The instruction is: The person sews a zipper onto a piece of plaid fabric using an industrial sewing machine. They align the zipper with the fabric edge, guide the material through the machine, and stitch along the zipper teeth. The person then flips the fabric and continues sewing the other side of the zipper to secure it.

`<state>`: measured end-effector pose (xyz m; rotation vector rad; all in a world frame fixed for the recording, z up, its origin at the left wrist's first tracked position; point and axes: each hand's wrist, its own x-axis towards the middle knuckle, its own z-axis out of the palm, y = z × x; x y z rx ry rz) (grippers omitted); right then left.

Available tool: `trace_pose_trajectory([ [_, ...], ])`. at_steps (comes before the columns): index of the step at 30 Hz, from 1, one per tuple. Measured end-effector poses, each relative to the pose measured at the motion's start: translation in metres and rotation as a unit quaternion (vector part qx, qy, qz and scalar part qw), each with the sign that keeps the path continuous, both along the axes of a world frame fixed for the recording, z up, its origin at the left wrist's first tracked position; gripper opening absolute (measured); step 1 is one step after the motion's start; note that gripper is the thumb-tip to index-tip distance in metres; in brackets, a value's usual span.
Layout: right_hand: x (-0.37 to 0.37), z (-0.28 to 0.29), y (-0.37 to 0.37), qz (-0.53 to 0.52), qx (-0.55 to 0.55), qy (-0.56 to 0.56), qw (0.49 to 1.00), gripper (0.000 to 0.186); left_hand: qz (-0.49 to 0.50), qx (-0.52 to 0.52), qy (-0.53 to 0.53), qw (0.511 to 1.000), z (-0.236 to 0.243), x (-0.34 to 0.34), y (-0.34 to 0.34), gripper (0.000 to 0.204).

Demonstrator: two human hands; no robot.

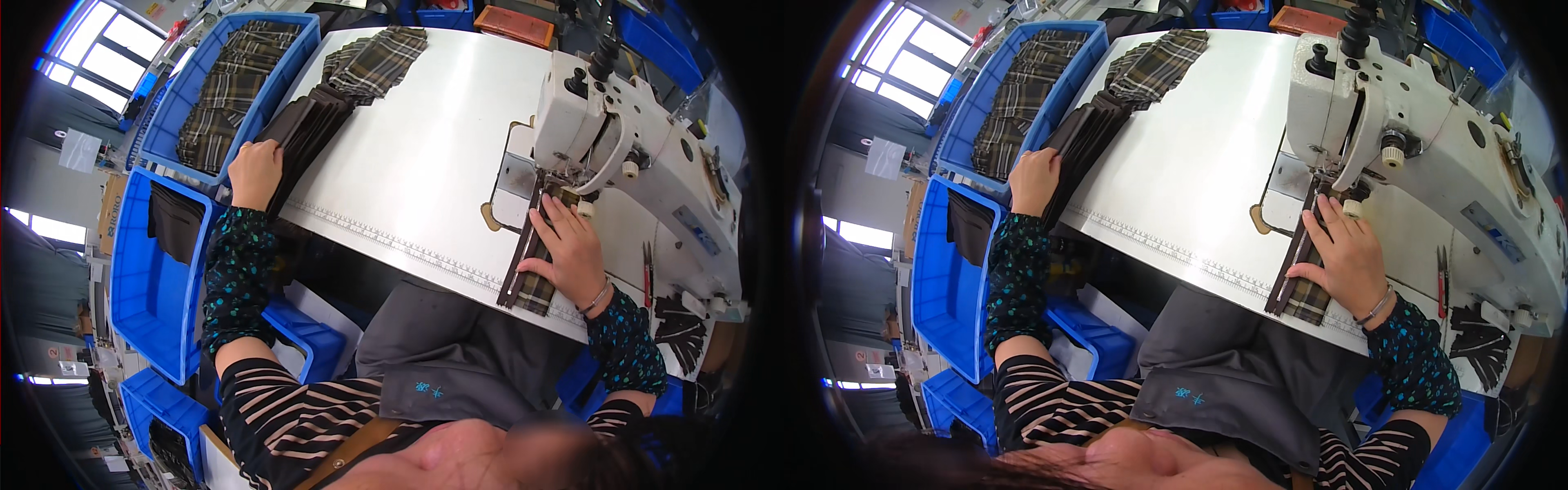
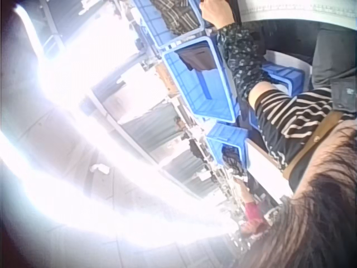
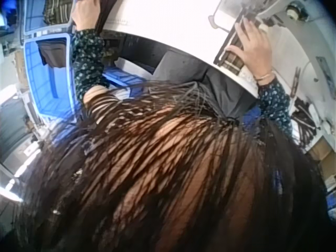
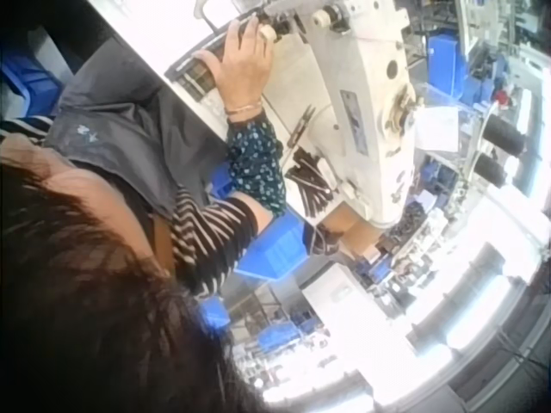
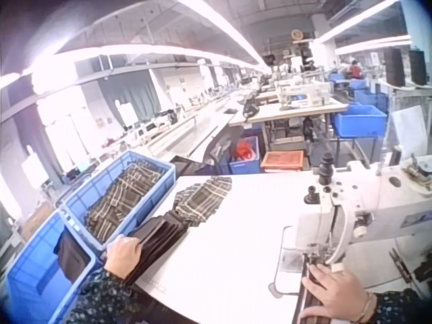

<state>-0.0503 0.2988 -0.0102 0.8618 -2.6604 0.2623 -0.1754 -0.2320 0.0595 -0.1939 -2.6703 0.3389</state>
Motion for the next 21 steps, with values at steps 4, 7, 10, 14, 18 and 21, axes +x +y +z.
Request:
trace_pose_trajectory([
  [4,0.0,-0.001,0.0,0.004,-0.003,0.003,1.0,0.086,0.056,-0.089,-0.002,0.994,0.029,0.001,0.009,0.02],
  [7,0.002,-0.002,0.003,-0.003,-0.006,0.006,1.0,0.087,-0.061,-0.021,-0.045,0.997,0.068,0.029,0.079,0.026],
  [10,0.002,0.001,0.0,-0.007,0.004,-0.004,1.0,0.087,-0.189,0.164,-0.252,0.935,0.075,0.061,0.15,0.046],
  [14,0.002,0.001,-0.003,-0.004,-0.012,-0.006,1.0,0.085,-0.243,0.386,-0.536,0.71,0.039,0.085,0.226,0.055],
  [18,0.004,0.002,0.001,-0.013,0.01,-0.039,0.999,0.08,-0.344,0.416,-0.563,0.626,-0.013,0.09,0.284,0.048],
  [21,0.007,0.003,0.0,-0.025,0.011,-0.045,0.999,0.073,-0.462,0.356,-0.278,0.763,-0.043,0.061,0.298,0.044],
])
